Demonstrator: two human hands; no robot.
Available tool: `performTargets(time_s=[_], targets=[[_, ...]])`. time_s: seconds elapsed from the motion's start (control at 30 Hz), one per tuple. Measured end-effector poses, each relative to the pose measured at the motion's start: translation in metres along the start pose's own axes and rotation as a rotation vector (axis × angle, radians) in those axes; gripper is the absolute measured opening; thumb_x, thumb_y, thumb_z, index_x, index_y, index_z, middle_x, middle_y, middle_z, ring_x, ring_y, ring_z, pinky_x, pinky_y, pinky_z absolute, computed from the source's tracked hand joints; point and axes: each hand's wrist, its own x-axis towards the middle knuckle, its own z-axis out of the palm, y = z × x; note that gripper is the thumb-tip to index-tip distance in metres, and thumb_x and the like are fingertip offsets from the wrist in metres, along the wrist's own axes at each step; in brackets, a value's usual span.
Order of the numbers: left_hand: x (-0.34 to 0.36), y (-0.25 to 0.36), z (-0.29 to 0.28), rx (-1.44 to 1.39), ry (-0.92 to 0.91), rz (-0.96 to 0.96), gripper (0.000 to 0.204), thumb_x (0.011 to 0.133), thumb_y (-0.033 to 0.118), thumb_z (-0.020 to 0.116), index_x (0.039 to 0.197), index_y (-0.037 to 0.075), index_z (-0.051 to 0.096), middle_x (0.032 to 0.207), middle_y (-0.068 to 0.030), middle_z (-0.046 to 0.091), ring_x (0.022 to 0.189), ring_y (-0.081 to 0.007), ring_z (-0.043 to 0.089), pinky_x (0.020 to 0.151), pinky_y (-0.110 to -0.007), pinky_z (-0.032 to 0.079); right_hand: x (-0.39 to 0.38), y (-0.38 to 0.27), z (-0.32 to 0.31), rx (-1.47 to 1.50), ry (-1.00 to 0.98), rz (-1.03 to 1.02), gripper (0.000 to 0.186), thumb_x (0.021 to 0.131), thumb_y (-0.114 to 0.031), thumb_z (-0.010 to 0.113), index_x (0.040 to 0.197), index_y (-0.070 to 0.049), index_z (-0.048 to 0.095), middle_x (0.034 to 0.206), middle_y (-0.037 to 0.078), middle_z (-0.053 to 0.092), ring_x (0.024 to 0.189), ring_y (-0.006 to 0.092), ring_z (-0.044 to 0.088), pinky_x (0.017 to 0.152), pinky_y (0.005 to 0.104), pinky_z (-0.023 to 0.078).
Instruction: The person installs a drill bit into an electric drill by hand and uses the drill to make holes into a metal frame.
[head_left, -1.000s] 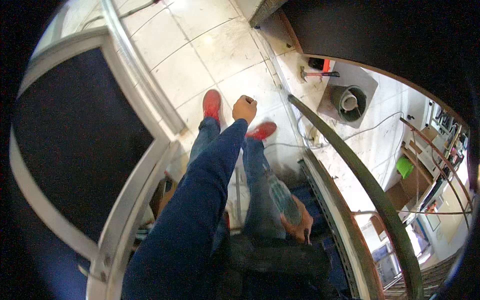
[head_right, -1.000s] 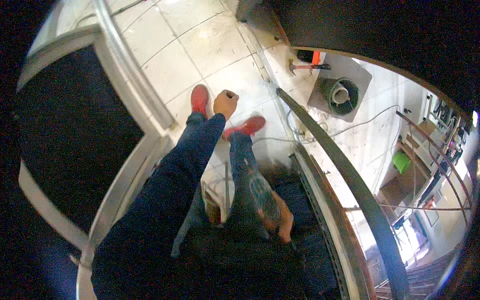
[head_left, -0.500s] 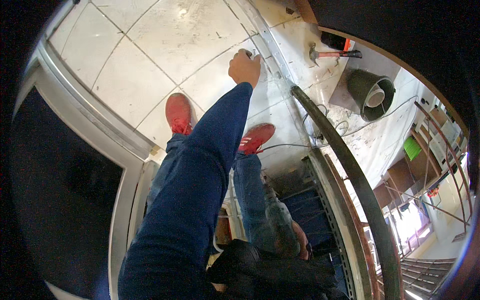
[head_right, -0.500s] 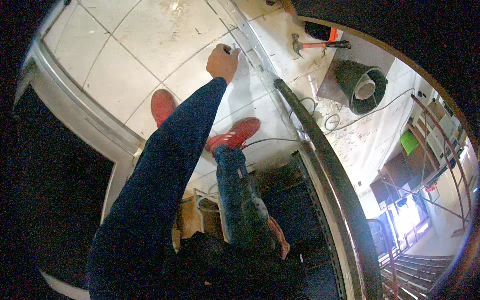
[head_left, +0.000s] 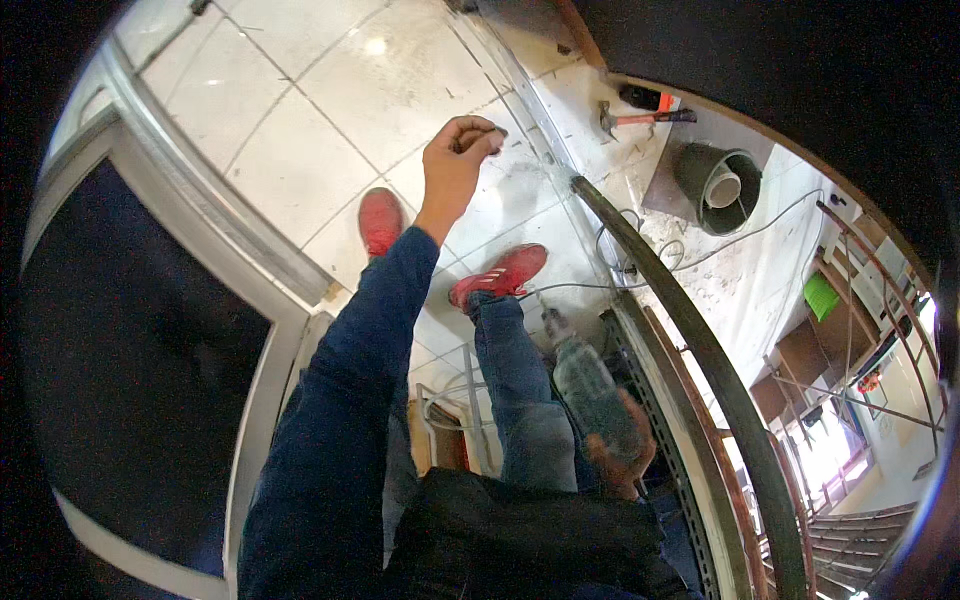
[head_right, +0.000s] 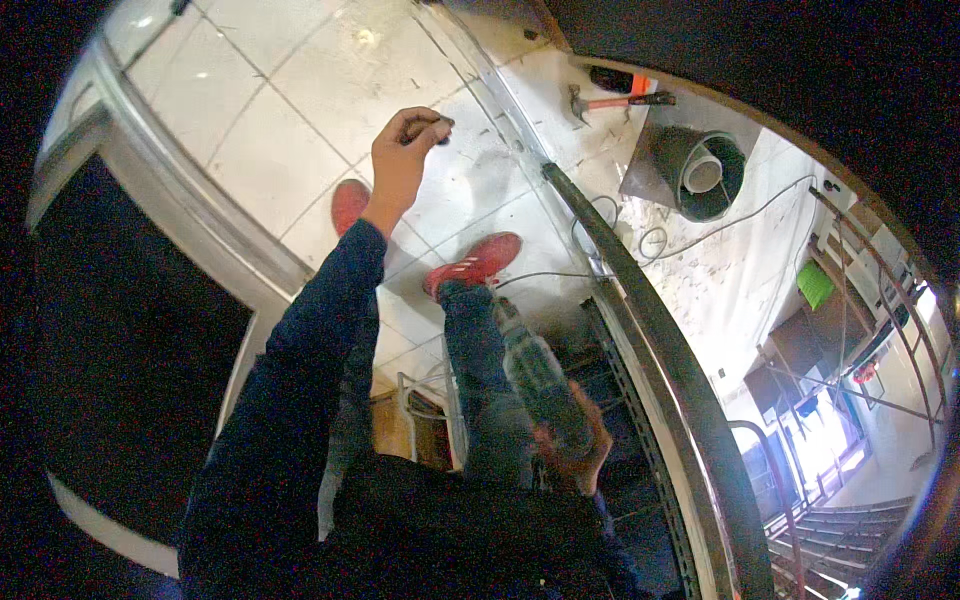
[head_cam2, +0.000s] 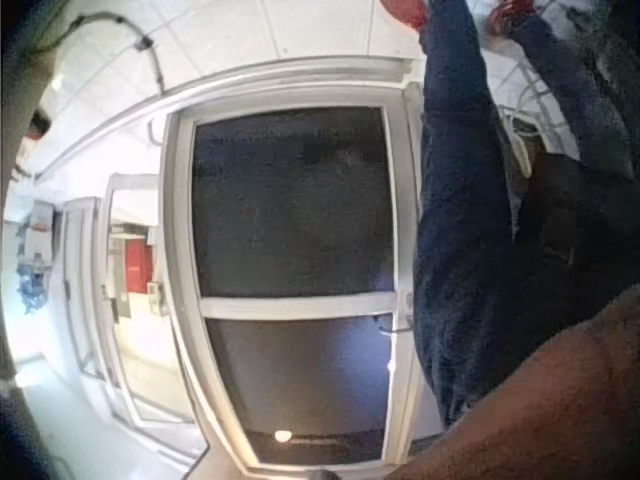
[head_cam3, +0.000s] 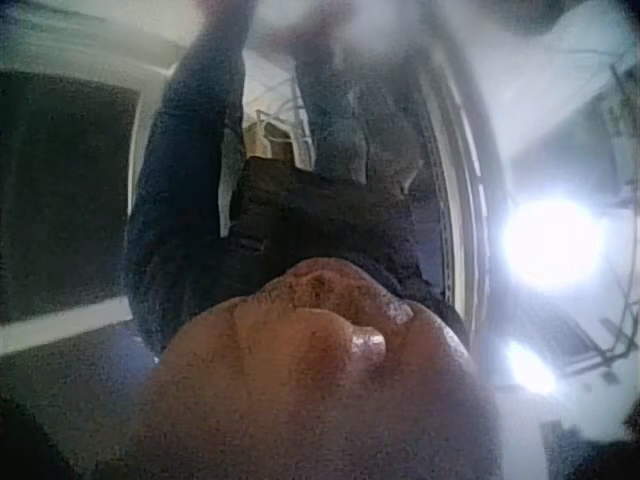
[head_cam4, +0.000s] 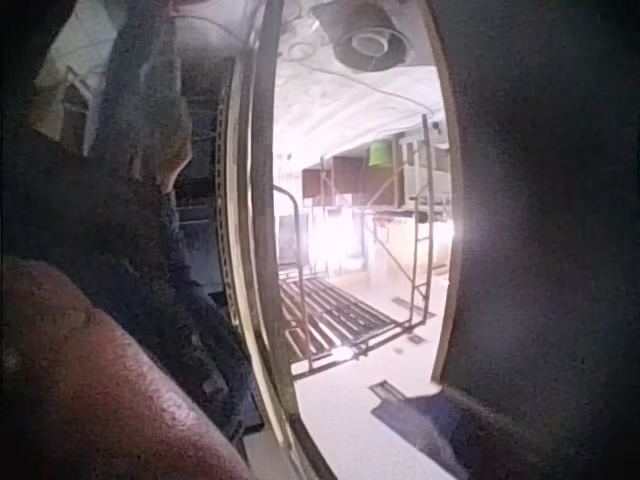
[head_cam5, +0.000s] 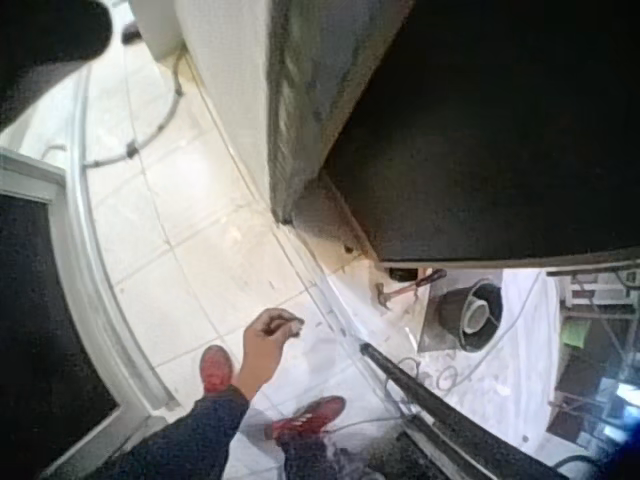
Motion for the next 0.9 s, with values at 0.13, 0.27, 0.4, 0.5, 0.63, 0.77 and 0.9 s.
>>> performTargets(time_s=[0.13,0.27,0.4,0.5,0.63,0.77,0.9], targets=[[-0.046,0.118,-0.038,-0.476,-0.127,-0.225,0.018,0.085,0.002,0.069,0.101,-0.001,0.063,0.092,-0.013,0.069,0.083,-0.0206,0.066,0.077,-0.033,0.056,0.013,-0.065,-0.018,-0.066,-0.032,-0.176,0.076,0.071,-0.032,0.084,0.131,0.004,0.055,0.125,0.017,0.062,0.114,0.0262,0.06,0.098,0.0399,0.047],[-0.085,0.2,-0.073,-0.578,-0.211,-0.188,0.018,0.084,0.005,0.07,0.101,0.002,0.063,0.094,-0.0145,0.066,0.086,-0.0244,0.065,0.079,-0.037,0.056,-0.003,-0.148,-0.015,0.118,-0.056,-0.222,0.087,0.067,-0.041,0.086,0.131,0.008,0.052,0.125,0.018,0.061,0.114,0.0259,0.06,0.1,0.0392,0.046],[-0.116,0.274,-0.087,-0.715,-0.326,-0.125,0.016,0.084,0.005,0.072,0.098,0.001,0.067,0.091,-0.0115,0.067,0.081,-0.0206,0.066,0.075,-0.032,0.056,-0.034,-0.189,-0.019,0.26,-0.099,-0.24,0.092,0.066,-0.045,0.086,0.13,0.01,0.051,0.125,0.018,0.061,0.113,0.0252,0.06,0.101,0.0378,0.045],[-0.136,0.32,-0.09,-0.656,-0.376,-0.11,0.016,0.083,0.004,0.072,0.098,0.0,0.067,0.091,-0.0111,0.067,0.08,-0.0199,0.065,0.075,-0.032,0.056,-0.058,-0.213,-0.026,0.284,-0.1,-0.255,0.094,0.064,-0.047,0.087,0.13,0.009,0.052,0.125,0.018,0.061,0.113,0.0249,0.06,0.101,0.0373,0.045],[-0.161,0.372,-0.09,-0.461,-0.415,-0.103,0.017,0.084,0.009,0.072,0.097,0.0,0.064,0.095,-0.0121,0.064,0.083,-0.0198,0.064,0.076,-0.032,0.055,-0.091,-0.232,-0.043,0.283,-0.08,-0.262,0.095,0.062,-0.048,0.087,0.13,0.008,0.053,0.126,0.017,0.061,0.114,0.0248,0.06,0.101,0.0376,0.044],[-0.184,0.411,-0.092,-0.373,-0.489,-0.029,0.015,0.084,0.006,0.071,0.096,-0.001,0.065,0.094,-0.0118,0.065,0.08,-0.0195,0.064,0.074,-0.031,0.054,-0.12,-0.234,-0.06,0.371,-0.057,-0.327,0.092,0.063,-0.049,0.085,0.129,0.006,0.054,0.125,0.015,0.061,0.113,0.0239,0.06,0.1,0.0369,0.044],[-0.221,0.45,-0.078,-0.146,-0.55,0.097,0.014,0.085,0.003,0.068,0.097,-0.002,0.067,0.092,-0.0112,0.066,0.078,-0.0188,0.065,0.073,-0.031,0.054,-0.15,-0.235,-0.09,0.417,-0.058,-0.38,0.09,0.064,-0.049,0.084,0.129,0.006,0.054,0.123,0.014,0.062,0.112,0.0228,0.06,0.099,0.0356,0.044]])
